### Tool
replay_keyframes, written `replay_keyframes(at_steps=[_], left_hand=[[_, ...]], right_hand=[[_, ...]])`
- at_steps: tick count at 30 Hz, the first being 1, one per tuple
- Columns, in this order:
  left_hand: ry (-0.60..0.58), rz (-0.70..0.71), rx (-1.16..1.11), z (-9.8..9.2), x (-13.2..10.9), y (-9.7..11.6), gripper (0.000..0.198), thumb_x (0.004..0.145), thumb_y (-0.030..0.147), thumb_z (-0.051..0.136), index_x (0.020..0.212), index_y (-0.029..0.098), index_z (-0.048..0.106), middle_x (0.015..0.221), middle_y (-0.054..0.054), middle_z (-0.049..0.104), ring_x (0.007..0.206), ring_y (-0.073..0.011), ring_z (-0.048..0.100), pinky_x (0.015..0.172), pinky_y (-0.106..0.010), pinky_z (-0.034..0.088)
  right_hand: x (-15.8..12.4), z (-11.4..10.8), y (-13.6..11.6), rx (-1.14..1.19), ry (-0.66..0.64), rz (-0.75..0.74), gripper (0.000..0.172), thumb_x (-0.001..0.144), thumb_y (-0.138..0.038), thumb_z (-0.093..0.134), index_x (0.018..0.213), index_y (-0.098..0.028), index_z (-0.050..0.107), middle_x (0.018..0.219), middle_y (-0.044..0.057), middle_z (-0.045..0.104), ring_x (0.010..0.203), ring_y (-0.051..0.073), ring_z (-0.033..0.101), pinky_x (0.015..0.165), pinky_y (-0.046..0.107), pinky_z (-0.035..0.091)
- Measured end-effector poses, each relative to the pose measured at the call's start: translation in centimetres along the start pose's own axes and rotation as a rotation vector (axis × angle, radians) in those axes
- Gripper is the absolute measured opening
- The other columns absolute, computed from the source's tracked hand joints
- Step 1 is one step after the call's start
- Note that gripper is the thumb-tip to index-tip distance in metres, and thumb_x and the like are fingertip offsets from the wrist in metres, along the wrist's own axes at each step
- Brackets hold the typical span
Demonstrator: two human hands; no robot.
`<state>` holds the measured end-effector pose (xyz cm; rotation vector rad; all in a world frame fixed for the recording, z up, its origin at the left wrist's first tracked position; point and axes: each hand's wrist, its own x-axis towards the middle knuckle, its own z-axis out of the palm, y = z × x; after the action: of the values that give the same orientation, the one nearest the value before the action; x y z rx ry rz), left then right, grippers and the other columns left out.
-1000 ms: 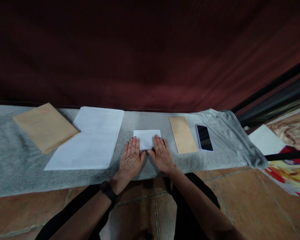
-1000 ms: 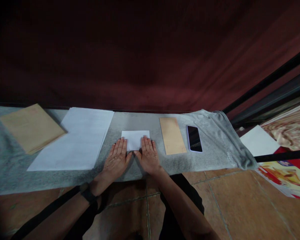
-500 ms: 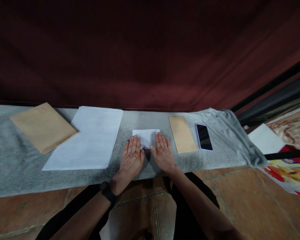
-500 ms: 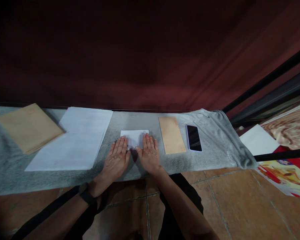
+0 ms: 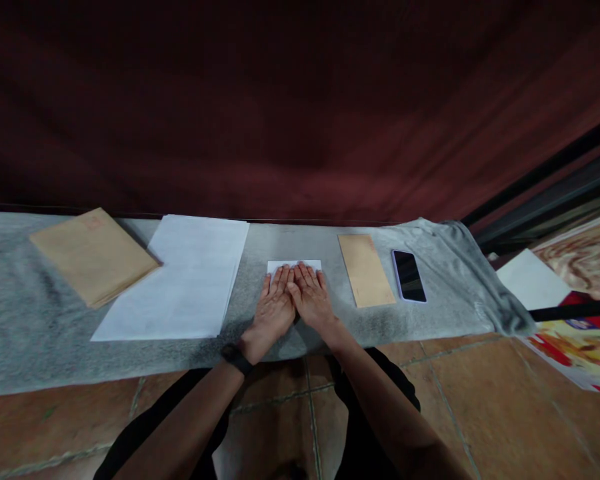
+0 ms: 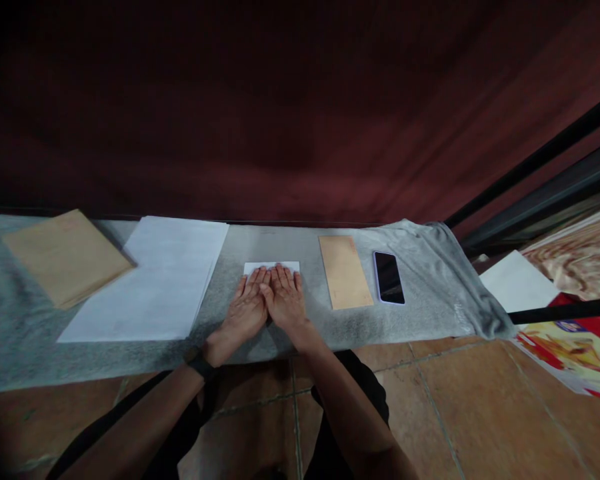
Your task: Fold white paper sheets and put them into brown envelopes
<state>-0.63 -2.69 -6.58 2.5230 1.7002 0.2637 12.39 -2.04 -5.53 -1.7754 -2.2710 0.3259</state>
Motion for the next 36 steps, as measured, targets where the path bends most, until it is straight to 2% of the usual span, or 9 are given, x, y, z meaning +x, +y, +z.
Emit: replay_keyframes(at_steps=[5, 12, 18, 25, 36], left_hand=[[-0.041, -0.061, -0.005, -0.2, 0.6, -0.5, 0.059, 0.103, 0.018, 0.024, 0.16, 0.003, 0.032, 0.168, -0.018, 0.032, 0.159, -0.0287, 0.021, 0.13, -0.053, 0.017], [0.035, -0.102, -0.043, -0.2, 1.1, -1.3, 0.06, 0.103, 0.023, 0.026, 0.158, 0.001, 0.034, 0.166, -0.022, 0.035, 0.159, -0.0289, 0.024, 0.129, -0.056, 0.02], [0.071, -0.162, -0.039, -0.3, 0.9, -1.8, 0.062, 0.104, 0.029, 0.027, 0.159, 0.004, 0.033, 0.166, -0.019, 0.036, 0.159, -0.0289, 0.024, 0.129, -0.055, 0.017], [0.058, -0.222, -0.001, -0.8, 0.7, -1.8, 0.064, 0.103, 0.03, 0.03, 0.157, -0.004, 0.033, 0.166, -0.024, 0.033, 0.159, -0.0321, 0.022, 0.129, -0.055, 0.017], [0.164, -0.284, -0.012, -0.3, 0.0, -1.8, 0.066, 0.102, 0.034, 0.032, 0.156, -0.005, 0.034, 0.164, -0.026, 0.036, 0.157, -0.0349, 0.027, 0.128, -0.055, 0.021]], right_hand=[[0.5, 0.1, -0.1, -0.032, 0.005, 0.023, 0.059, 0.112, -0.042, 0.024, 0.16, -0.011, 0.038, 0.168, 0.012, 0.031, 0.158, 0.026, 0.026, 0.13, 0.051, 0.017], [0.8, 0.5, 0.4, -0.074, 0.037, 0.046, 0.059, 0.111, -0.042, 0.03, 0.162, -0.012, 0.035, 0.168, 0.014, 0.032, 0.158, 0.027, 0.026, 0.129, 0.053, 0.019], [0.4, 0.7, 1.0, -0.088, 0.084, 0.075, 0.063, 0.111, -0.046, 0.03, 0.163, -0.009, 0.032, 0.168, 0.016, 0.031, 0.158, 0.03, 0.026, 0.128, 0.054, 0.018], [-0.2, 0.7, 2.2, -0.128, 0.134, 0.096, 0.068, 0.111, -0.048, 0.026, 0.161, -0.002, 0.031, 0.167, 0.02, 0.032, 0.156, 0.033, 0.029, 0.127, 0.055, 0.018], [-1.3, 0.5, 4.0, -0.166, 0.184, 0.106, 0.071, 0.111, -0.05, 0.027, 0.16, 0.001, 0.033, 0.165, 0.024, 0.034, 0.155, 0.035, 0.031, 0.125, 0.057, 0.024]])
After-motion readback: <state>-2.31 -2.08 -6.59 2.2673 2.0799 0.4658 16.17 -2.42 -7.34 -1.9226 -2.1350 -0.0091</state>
